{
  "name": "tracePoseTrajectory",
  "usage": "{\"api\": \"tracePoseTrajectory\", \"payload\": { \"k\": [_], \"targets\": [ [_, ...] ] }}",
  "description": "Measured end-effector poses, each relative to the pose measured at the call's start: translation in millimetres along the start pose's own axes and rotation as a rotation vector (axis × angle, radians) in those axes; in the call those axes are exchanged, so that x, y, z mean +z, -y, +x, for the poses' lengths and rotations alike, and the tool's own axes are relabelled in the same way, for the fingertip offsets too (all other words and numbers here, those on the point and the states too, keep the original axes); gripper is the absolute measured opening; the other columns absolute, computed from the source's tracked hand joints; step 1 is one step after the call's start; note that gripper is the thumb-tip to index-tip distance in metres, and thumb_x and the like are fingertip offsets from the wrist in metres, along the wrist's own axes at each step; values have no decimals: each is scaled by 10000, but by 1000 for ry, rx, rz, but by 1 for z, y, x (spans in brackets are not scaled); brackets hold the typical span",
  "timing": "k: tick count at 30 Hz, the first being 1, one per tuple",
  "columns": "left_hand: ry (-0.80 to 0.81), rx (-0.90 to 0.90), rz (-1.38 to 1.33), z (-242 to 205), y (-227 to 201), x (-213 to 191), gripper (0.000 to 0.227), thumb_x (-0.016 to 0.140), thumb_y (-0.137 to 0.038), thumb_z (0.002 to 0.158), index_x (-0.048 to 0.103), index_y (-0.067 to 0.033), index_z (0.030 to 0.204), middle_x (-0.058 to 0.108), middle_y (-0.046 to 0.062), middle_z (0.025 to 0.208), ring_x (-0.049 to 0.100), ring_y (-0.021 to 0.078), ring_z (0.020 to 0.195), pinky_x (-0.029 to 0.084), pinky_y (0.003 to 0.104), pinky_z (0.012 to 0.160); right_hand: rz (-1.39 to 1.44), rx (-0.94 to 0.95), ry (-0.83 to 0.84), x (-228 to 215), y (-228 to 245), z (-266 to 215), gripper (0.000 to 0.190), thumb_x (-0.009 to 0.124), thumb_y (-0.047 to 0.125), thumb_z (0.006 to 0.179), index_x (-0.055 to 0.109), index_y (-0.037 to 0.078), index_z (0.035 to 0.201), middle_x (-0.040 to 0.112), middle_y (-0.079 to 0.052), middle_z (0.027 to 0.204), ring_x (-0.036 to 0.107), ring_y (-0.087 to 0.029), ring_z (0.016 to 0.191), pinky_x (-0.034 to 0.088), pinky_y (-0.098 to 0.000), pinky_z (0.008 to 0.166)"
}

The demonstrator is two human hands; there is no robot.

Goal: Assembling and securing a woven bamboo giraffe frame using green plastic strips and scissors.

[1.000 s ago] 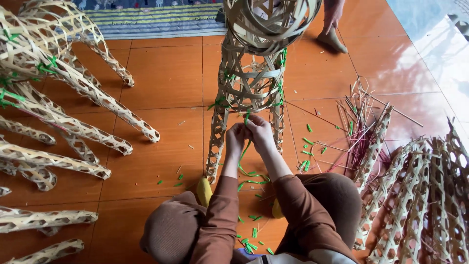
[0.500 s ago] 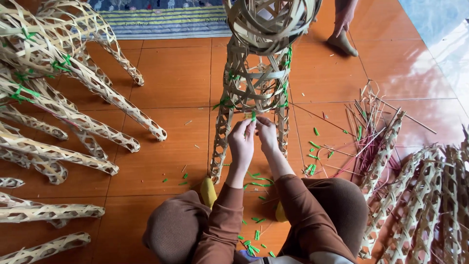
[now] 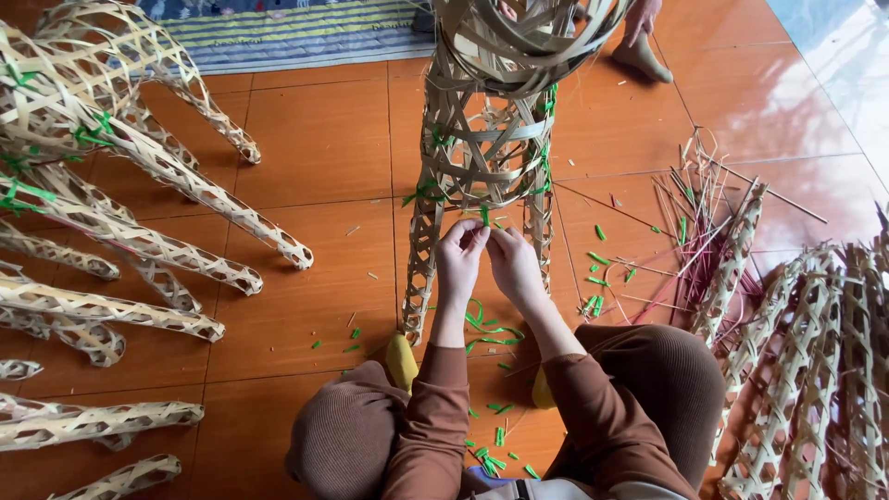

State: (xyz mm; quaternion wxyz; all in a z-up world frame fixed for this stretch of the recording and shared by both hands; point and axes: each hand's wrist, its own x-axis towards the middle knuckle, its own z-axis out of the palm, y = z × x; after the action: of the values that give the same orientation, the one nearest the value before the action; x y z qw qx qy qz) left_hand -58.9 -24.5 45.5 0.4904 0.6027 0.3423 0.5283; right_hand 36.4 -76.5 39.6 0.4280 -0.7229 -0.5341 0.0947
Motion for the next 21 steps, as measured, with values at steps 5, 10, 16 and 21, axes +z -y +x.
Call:
{"api": "tracePoseTrajectory", "payload": {
  "k": [5, 10, 16, 21],
  "targets": [
    [64, 117, -84, -3, 8, -5, 120, 655, -85, 946, 706, 10, 998, 652, 162, 920, 631, 191, 868, 538, 342, 747, -212, -173, -134, -21, 30, -5, 28, 692, 152, 915, 703, 130, 902, 560, -57, 738, 648, -294, 672, 536, -367, 585],
    [133, 246, -90, -7, 24, -2, 87, 605, -71, 996, 665, -45, 1053, 551, 99, 949, 558, 153, 835, 471, 277, 753, -16, -260, -291, -23, 44, 7, 59, 752, 95, 879, 703, 127, 868, 598, -42, 709, 666, -269, 650, 531, -338, 549],
    [78, 206, -79, -5, 16, -3, 125, 618, -119, 996, 700, -63, 919, 512, 44, 849, 538, 97, 776, 448, 273, 727, 312, -98, -191, -35, 58, 2, 142, 594, 60, 976, 704, 19, 1056, 713, -180, 796, 721, -259, 735, 575, -367, 631],
    [126, 25, -268, -1, 5, -4, 229, 567, -206, 1040, 701, -79, 905, 505, 1, 816, 476, 65, 798, 422, 284, 750, 1212, 350, 126, -26, 29, 14, 181, 507, 54, 975, 636, 1, 1091, 413, -24, 479, 297, -52, 415, 259, -178, 407]
  ]
}}
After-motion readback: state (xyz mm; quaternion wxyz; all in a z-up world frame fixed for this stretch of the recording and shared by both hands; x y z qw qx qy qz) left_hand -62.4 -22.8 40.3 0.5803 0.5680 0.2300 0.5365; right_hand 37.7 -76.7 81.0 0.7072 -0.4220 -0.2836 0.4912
